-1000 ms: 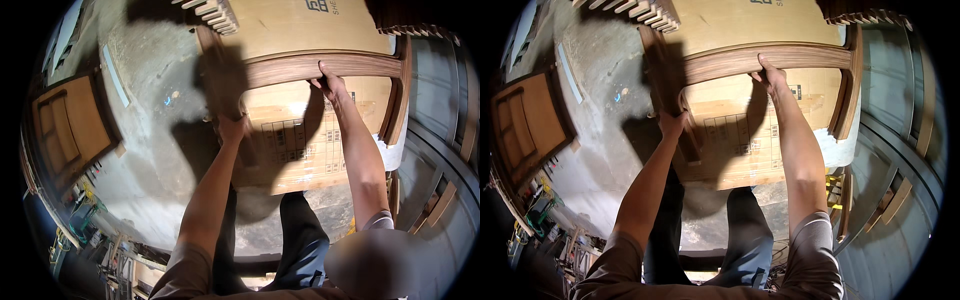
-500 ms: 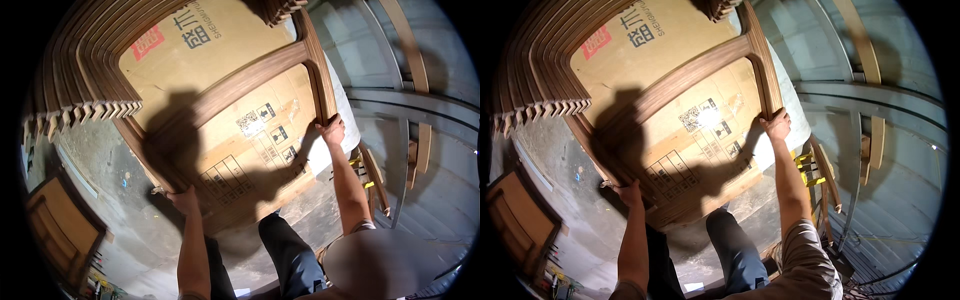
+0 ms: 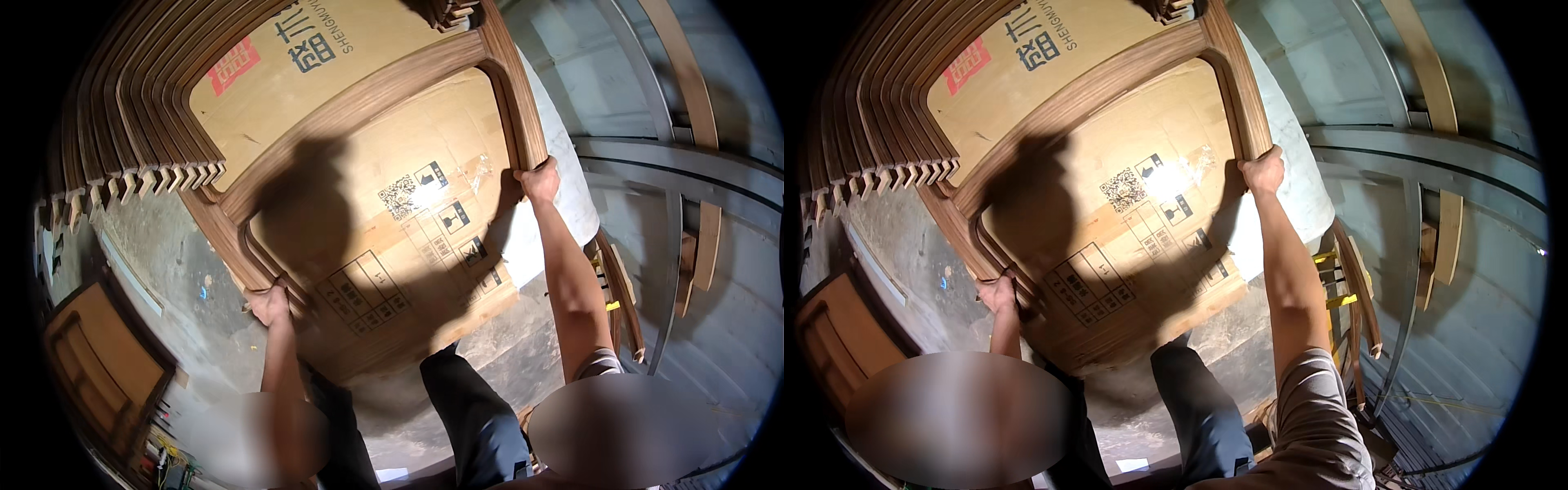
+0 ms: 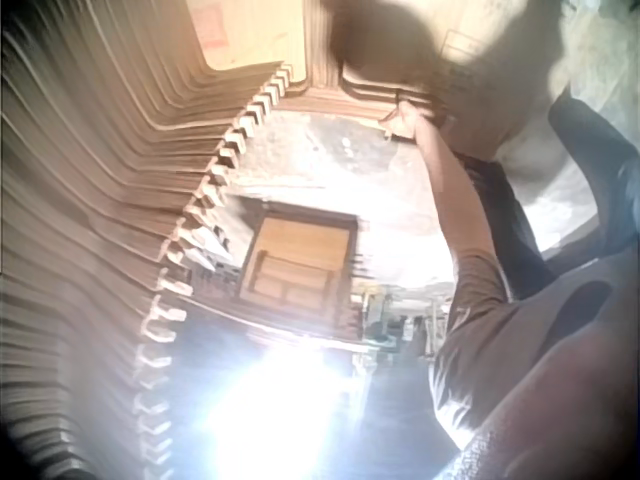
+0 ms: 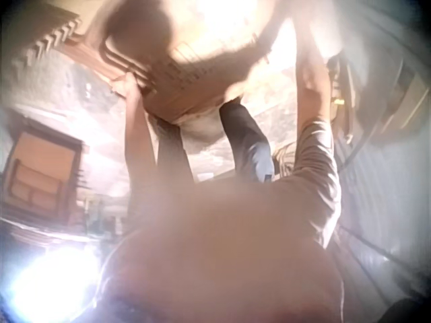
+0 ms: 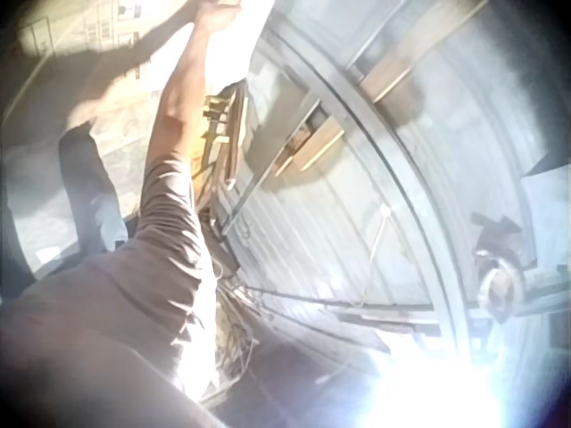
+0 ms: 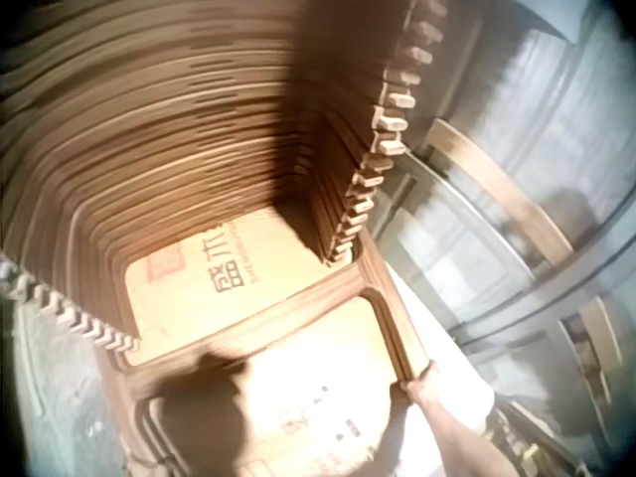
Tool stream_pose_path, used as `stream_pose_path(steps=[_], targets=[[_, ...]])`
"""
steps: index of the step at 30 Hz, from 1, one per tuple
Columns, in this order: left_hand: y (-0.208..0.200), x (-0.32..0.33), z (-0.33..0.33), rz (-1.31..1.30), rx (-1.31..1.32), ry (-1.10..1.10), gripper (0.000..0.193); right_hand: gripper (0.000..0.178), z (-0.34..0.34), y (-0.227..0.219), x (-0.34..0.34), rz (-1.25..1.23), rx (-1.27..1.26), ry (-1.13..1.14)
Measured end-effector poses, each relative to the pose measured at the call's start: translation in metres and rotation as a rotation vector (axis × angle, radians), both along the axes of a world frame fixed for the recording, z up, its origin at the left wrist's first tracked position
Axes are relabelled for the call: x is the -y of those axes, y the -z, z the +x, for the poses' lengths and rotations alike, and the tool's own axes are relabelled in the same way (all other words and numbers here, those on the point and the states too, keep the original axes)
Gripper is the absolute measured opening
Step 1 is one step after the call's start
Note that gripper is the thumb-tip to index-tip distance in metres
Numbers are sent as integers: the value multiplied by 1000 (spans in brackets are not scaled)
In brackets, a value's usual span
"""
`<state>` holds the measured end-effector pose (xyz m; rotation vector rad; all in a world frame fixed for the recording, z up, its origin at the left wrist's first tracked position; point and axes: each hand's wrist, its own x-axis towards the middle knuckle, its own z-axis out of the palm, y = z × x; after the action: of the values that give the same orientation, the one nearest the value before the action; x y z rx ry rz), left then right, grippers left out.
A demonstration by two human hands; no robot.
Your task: The person applies adhesive to wooden components with a brush and joins them together to assemble a furniture frame.
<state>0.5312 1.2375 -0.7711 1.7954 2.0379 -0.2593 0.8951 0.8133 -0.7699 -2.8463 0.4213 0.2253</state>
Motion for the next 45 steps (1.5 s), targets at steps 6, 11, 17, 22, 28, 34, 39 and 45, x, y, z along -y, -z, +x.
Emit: stream_pose_path(steps=[6, 11, 17, 22, 28, 34, 39, 45], targets=[[0, -20, 23, -16, 51, -13, 91, 71, 23, 1, -23, -25, -27, 3], [41, -33, -20, -52, -202, -3, 81, 85, 28, 28, -13, -125, -58, -82], [-15, 12, 9, -44, 58, -107, 86, 86, 29, 28, 18, -115, 93, -123], [-25, 22, -2, -154, 65, -113, 77, 82, 31, 23, 6, -128, 50, -162], [12, 25, -24, -31, 153, -54, 82, 82, 23, 8, -7, -185, -44, -87], [-15, 26, -11, 9, -19, -60, 87, 76, 29, 15, -7, -21, -69, -35], [-6, 24, -10, -61, 5, -16, 83, 69, 23, -2, -10, 67, -82, -32], [-3, 26, -7, -9, -49, -19, 85, 70, 31, -8, -19, -172, -63, -95]])
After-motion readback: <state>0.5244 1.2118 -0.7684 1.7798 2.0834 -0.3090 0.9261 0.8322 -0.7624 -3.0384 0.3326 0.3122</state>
